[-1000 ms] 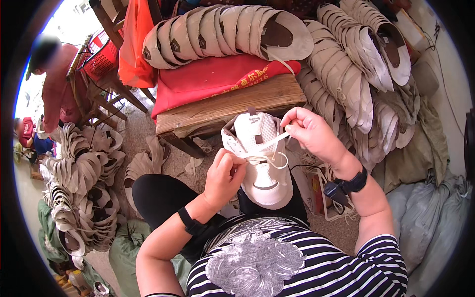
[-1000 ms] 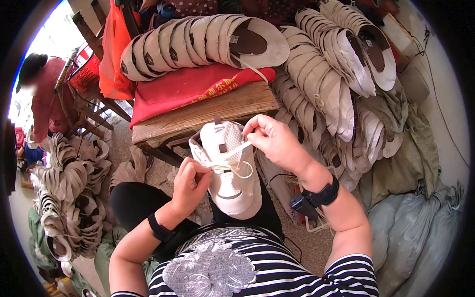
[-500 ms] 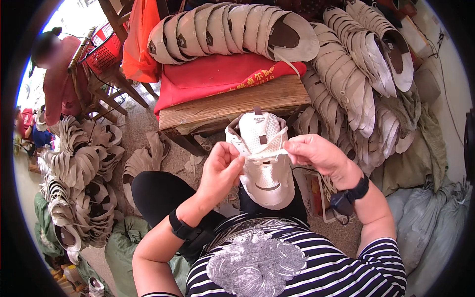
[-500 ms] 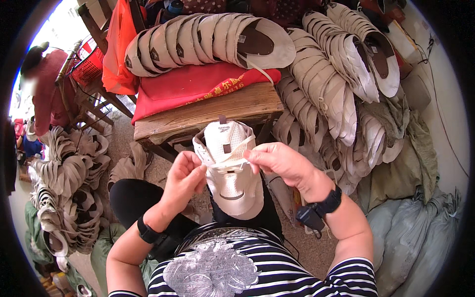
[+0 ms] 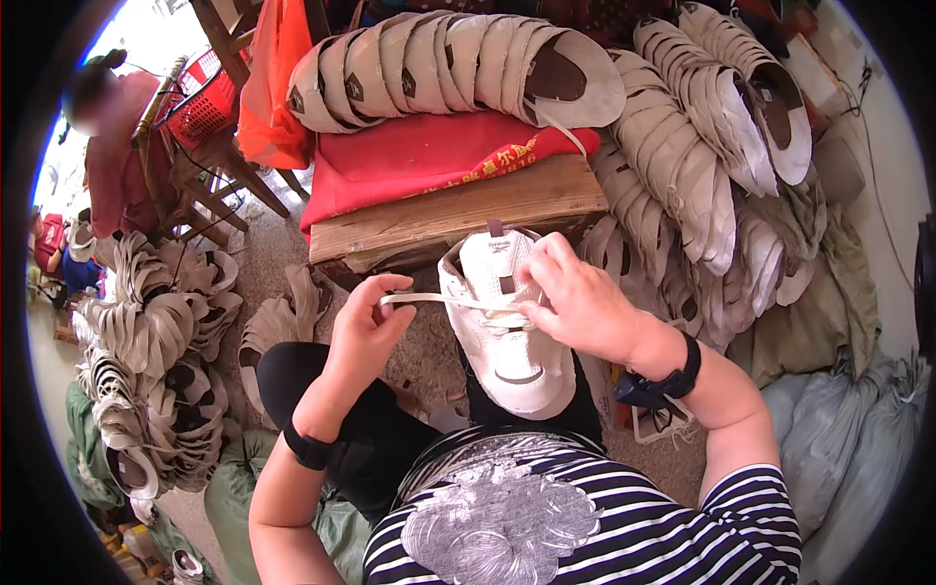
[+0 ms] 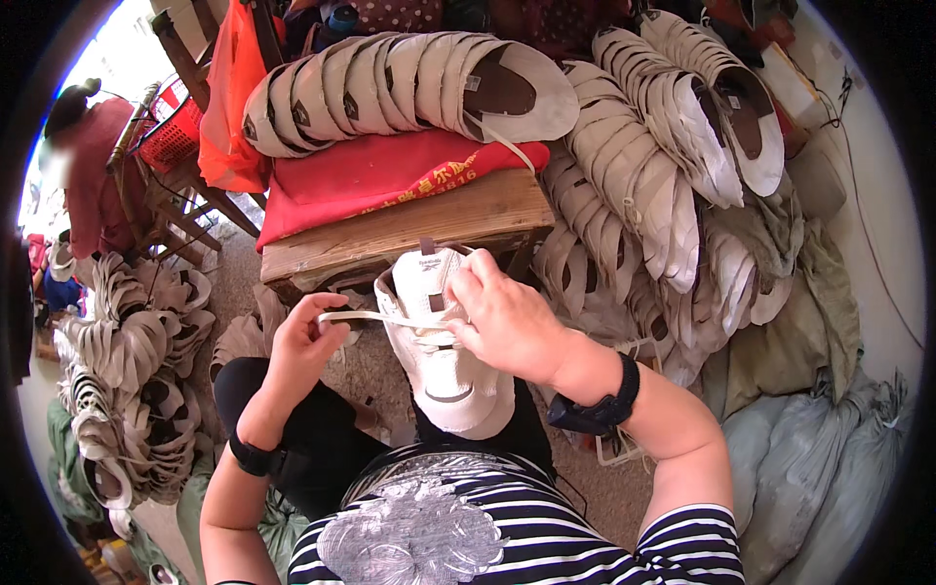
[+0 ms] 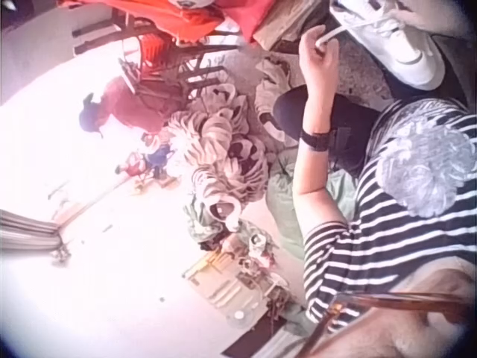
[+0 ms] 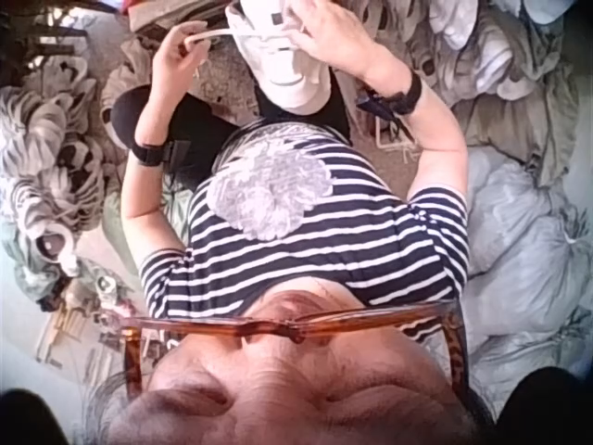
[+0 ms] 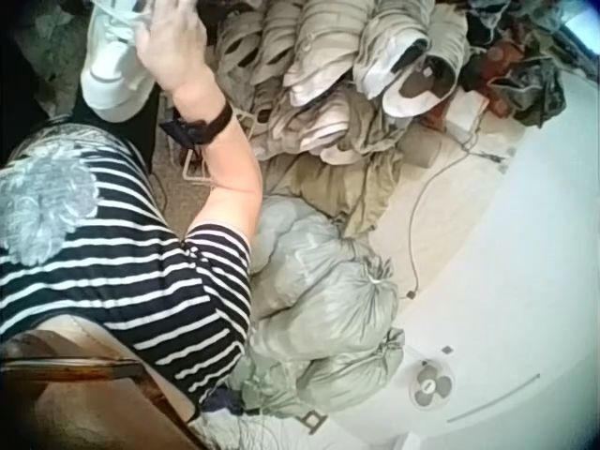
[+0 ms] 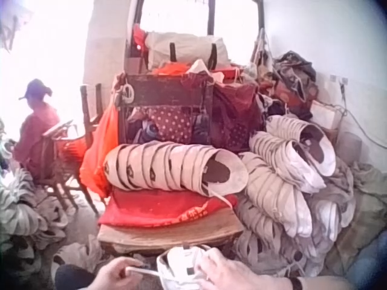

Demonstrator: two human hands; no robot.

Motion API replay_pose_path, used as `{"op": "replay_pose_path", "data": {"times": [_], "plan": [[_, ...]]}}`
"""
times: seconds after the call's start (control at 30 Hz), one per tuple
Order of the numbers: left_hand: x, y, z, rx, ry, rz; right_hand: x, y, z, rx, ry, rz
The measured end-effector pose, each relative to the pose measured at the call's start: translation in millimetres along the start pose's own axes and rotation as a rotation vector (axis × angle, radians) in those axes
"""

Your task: The recorder is lacing up white sneaker-style shoes.

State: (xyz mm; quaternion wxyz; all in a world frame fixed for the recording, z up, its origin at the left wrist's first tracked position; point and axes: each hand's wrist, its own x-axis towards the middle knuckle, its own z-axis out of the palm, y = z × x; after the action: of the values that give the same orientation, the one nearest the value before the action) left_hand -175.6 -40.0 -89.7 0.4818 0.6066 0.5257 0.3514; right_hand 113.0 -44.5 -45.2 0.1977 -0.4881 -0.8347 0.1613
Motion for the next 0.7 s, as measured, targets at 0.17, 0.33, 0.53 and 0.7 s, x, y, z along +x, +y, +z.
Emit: {"op": "replay_pose_path", "data": {"times": [0.17, 0.33, 0.53, 0.7], "plan": [[-7.8, 11.4, -14.9, 0.313, 0.02, 0.187, 7.3, -3.0, -12.6, 0.162, -0.129, 0.017], [-19.8, 9.4, -30.1, 0.324, 0.011, 0.336, 1.0, 14.1, -14.9, 0.611, -0.209, 0.329], [-20.2, -6.6, -54.3, 0.372, -0.029, 0.281, -33.0, 47.3, -21.1, 0.872, -0.196, 0.544], [-9.9, 4.1, -82.0, 1.16, 0.142, 0.523, -75.6, 92.5, -16.1, 0.428, -0.057, 0.343]]}}
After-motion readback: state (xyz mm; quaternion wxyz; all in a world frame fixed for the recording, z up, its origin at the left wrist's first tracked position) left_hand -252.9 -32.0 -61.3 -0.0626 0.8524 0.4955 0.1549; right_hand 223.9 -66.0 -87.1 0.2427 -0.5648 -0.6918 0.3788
